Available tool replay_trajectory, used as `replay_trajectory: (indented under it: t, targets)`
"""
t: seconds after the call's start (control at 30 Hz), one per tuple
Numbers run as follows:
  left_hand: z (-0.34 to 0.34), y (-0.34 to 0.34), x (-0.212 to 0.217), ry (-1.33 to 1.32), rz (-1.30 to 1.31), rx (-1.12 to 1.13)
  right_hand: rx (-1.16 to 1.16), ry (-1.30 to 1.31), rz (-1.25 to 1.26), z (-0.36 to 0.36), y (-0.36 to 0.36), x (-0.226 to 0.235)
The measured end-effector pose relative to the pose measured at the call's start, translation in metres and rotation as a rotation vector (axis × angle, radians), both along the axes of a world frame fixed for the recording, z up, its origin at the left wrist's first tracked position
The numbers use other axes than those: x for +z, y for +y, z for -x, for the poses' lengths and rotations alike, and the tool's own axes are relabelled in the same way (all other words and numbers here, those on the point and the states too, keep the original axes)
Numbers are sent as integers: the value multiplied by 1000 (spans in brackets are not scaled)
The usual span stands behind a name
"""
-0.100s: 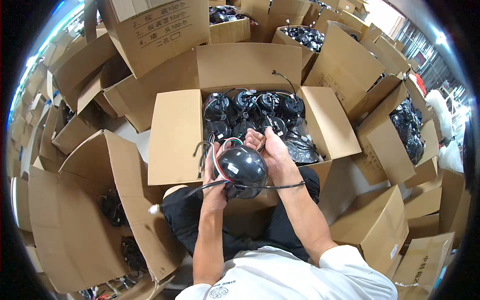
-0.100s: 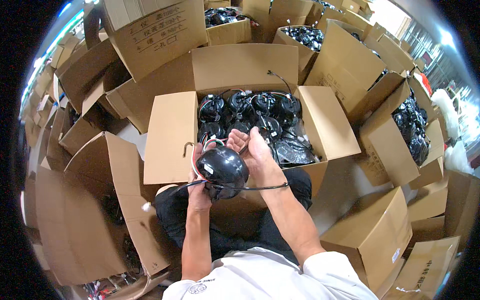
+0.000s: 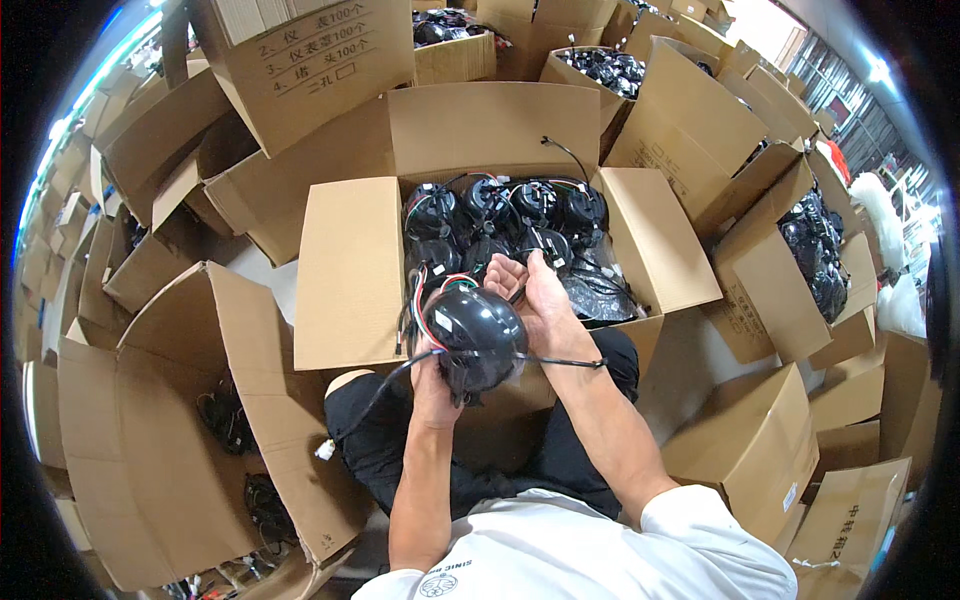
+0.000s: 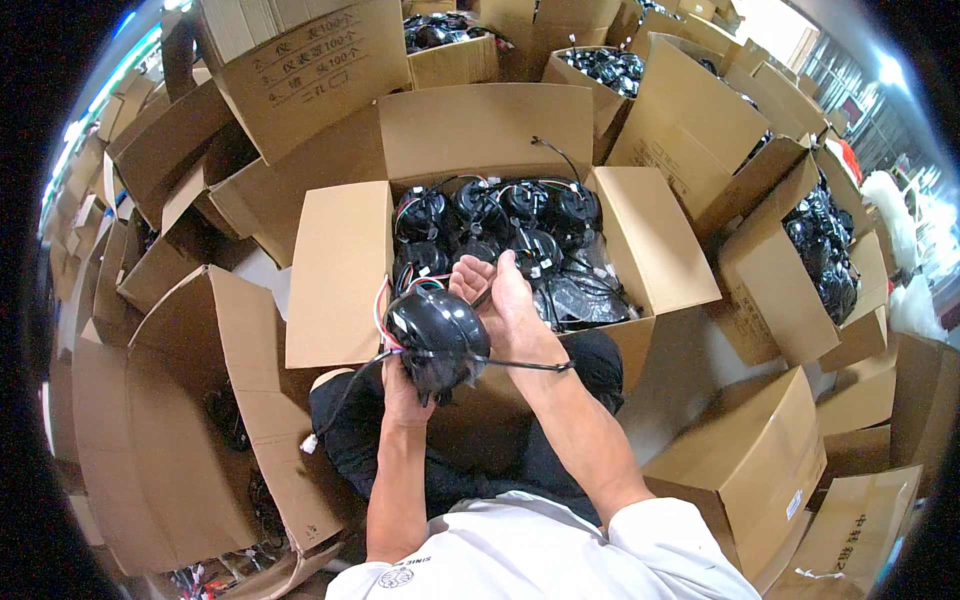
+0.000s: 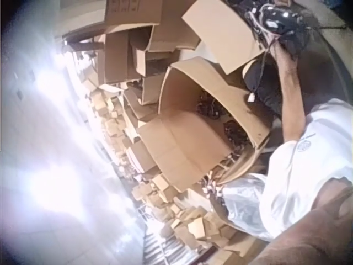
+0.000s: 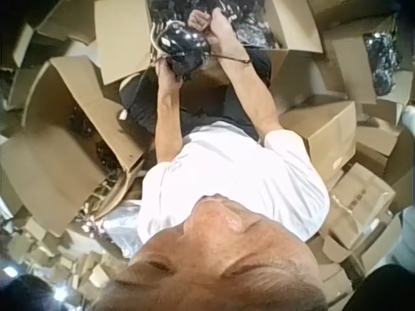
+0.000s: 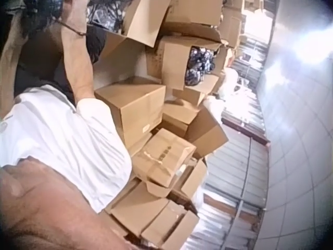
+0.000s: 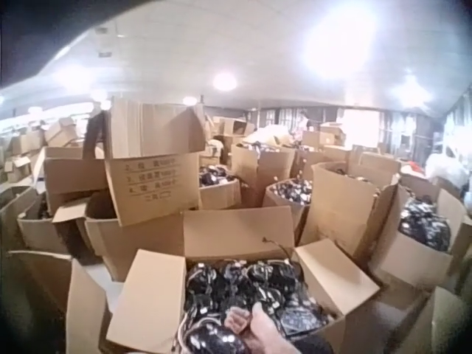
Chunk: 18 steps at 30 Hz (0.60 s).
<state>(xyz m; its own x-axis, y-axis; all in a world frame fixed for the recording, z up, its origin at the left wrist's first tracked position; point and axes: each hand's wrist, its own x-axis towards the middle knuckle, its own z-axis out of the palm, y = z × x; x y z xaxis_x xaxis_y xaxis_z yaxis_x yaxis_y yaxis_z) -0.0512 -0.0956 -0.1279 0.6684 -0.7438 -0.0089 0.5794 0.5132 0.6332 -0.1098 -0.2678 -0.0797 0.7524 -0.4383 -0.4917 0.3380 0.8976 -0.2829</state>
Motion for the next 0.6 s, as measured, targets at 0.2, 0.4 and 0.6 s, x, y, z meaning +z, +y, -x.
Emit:
replay_trajectory:
  t: [0.2,0.4,0.6]
  targets:
    - [-30,28,34,101,-307,-20,77,101,455,31,-15,14]
    - [-75,31,100,-625,-412,-438,-627,457,1253,78,-52,72]
    - [-37,-31,177,-1633,-226,-958,812,-410,648,23,-17,28]
